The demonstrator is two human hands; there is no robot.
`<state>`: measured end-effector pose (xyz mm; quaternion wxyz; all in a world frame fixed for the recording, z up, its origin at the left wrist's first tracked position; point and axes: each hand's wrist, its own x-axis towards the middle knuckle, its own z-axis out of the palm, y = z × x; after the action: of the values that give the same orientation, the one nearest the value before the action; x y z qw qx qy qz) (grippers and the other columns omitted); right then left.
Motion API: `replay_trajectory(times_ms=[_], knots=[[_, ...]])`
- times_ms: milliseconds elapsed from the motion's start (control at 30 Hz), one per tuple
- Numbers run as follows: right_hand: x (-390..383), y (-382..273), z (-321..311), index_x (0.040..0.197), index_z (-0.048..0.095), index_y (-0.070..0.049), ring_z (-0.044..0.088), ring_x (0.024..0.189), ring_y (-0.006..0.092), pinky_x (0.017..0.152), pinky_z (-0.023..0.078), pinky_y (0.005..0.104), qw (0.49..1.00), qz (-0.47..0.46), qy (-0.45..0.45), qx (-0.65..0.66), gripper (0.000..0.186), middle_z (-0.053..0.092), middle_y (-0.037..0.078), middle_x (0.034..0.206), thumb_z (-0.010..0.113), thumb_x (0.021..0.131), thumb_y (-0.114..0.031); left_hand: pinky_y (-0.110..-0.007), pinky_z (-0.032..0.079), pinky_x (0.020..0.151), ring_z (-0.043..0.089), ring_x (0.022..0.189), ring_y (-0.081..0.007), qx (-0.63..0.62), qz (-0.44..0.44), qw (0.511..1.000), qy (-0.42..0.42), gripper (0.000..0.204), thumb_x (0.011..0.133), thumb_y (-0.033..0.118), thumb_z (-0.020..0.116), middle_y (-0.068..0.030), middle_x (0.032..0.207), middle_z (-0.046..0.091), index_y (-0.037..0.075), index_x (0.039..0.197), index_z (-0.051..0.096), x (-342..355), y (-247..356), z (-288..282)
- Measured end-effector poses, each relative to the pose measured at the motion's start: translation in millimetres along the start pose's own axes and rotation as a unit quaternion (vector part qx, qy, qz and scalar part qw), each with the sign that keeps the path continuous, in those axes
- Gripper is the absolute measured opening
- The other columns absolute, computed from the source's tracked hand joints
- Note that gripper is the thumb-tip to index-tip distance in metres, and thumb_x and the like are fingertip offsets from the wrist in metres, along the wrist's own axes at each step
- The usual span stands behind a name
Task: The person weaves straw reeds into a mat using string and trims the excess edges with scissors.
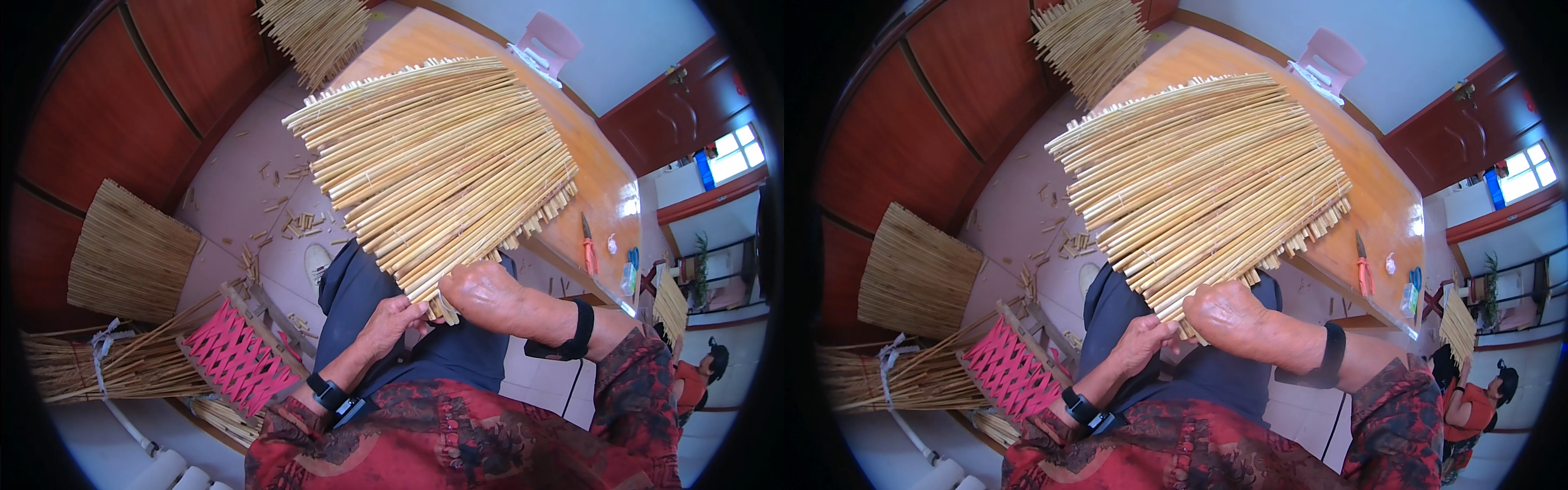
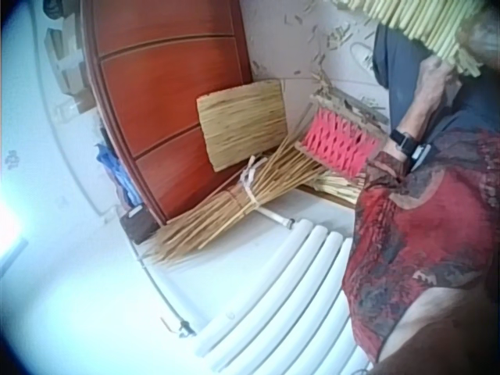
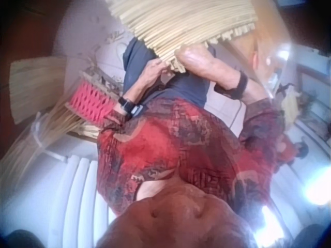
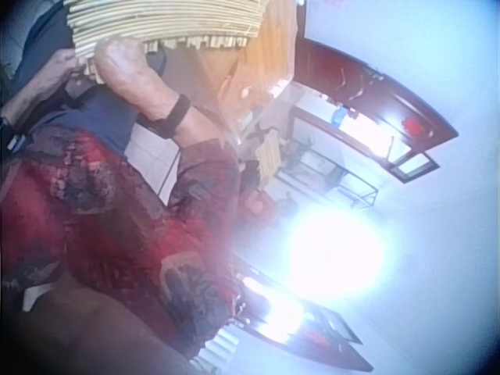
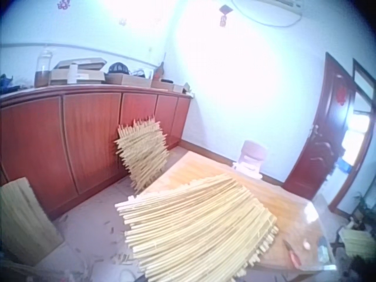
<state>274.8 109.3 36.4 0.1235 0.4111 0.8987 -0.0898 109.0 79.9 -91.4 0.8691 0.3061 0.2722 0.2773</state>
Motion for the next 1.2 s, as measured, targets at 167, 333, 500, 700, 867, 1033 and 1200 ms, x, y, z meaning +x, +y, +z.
replay_trajectory(times_ms=[167, 333, 500, 700, 867, 1033, 1200], knots=[[-1, 0, 1, 0.073, 0.053, -0.003, 0.061, 0.061, 0.0288, 0.050, 0.049, 0.0366, 1.000, 0.009, -0.016, 0.006, 0.009, 0.057, 0.014, 0.066, 0.056, 0.069, -0.011, -0.025, 0.046, 0.068, 0.060, 0.082, -0.0165, -0.019, -0.004, 1.000, 0.018, 0.026, 0.088, 0.024, 0.056, -0.0037, 0.077, 0.056, -0.002, 0.089, 0.057, 0, 4, 5], [-5, 2, -1, 0.073, 0.053, -0.003, 0.061, 0.061, 0.0300, 0.050, 0.049, 0.0374, 0.999, 0.006, -0.002, 0.037, 0.009, 0.057, 0.014, 0.066, 0.057, 0.070, -0.011, -0.025, 0.046, 0.066, 0.061, 0.083, -0.0169, -0.009, -0.011, 1.000, 0.010, 0.025, 0.089, 0.021, 0.055, -0.0091, 0.087, 0.061, -0.003, 0.094, 0.056, 3, 0, 6], [-6, 4, 2, 0.072, 0.055, -0.002, 0.062, 0.061, 0.0306, 0.051, 0.050, 0.0376, 1.000, 0.013, 0.001, 0.027, 0.009, 0.058, 0.015, 0.065, 0.056, 0.070, -0.012, -0.025, 0.046, 0.065, 0.061, 0.083, -0.0170, -0.013, -0.014, 1.000, 0.002, 0.025, 0.089, 0.020, 0.053, -0.0120, 0.090, 0.063, -0.003, 0.098, 0.055, 4, -2, 6], [-6, 2, -2, 0.071, 0.056, -0.002, 0.063, 0.061, 0.0289, 0.049, 0.050, 0.0373, 1.000, 0.012, -0.004, 0.022, 0.010, 0.058, 0.015, 0.065, 0.057, 0.070, -0.012, -0.024, 0.045, 0.065, 0.061, 0.085, -0.0182, -0.018, -0.019, 0.999, 0.023, 0.023, 0.089, 0.021, 0.053, -0.0088, 0.078, 0.060, -0.002, 0.089, 0.054, 4, 2, 14], [-9, 1, 0, 0.071, 0.055, -0.003, 0.063, 0.060, 0.0288, 0.048, 0.050, 0.0369, 0.999, 0.018, -0.002, 0.028, 0.010, 0.058, 0.014, 0.065, 0.056, 0.070, -0.013, -0.022, 0.044, 0.065, 0.063, 0.084, -0.0191, -0.018, -0.015, 0.999, 0.031, 0.023, 0.089, 0.021, 0.053, -0.0061, 0.073, 0.057, 0.000, 0.079, 0.053, 1, 7, 22], [-17, -4, -1, 0.071, 0.055, -0.003, 0.063, 0.061, 0.0284, 0.048, 0.050, 0.0367, 0.998, 0.041, -0.010, 0.045, 0.010, 0.059, 0.014, 0.064, 0.056, 0.070, -0.012, -0.023, 0.046, 0.063, 0.063, 0.083, -0.0194, -0.012, 0.005, 1.000, 0.013, 0.022, 0.090, 0.020, 0.053, -0.0071, 0.077, 0.058, 0.001, 0.081, 0.052, -5, 6, 34], [-36, -12, -9, 0.069, 0.054, -0.004, 0.062, 0.058, 0.0266, 0.047, 0.048, 0.0334, 0.997, -0.007, 0.056, 0.048, 0.008, 0.057, 0.012, 0.060, 0.057, 0.068, -0.011, -0.024, 0.047, 0.064, 0.064, 0.084, -0.0209, -0.015, -0.032, 0.999, 0.029, 0.021, 0.089, 0.020, 0.053, -0.0079, 0.078, 0.059, 0.000, 0.084, 0.052, -19, 3, 50]])
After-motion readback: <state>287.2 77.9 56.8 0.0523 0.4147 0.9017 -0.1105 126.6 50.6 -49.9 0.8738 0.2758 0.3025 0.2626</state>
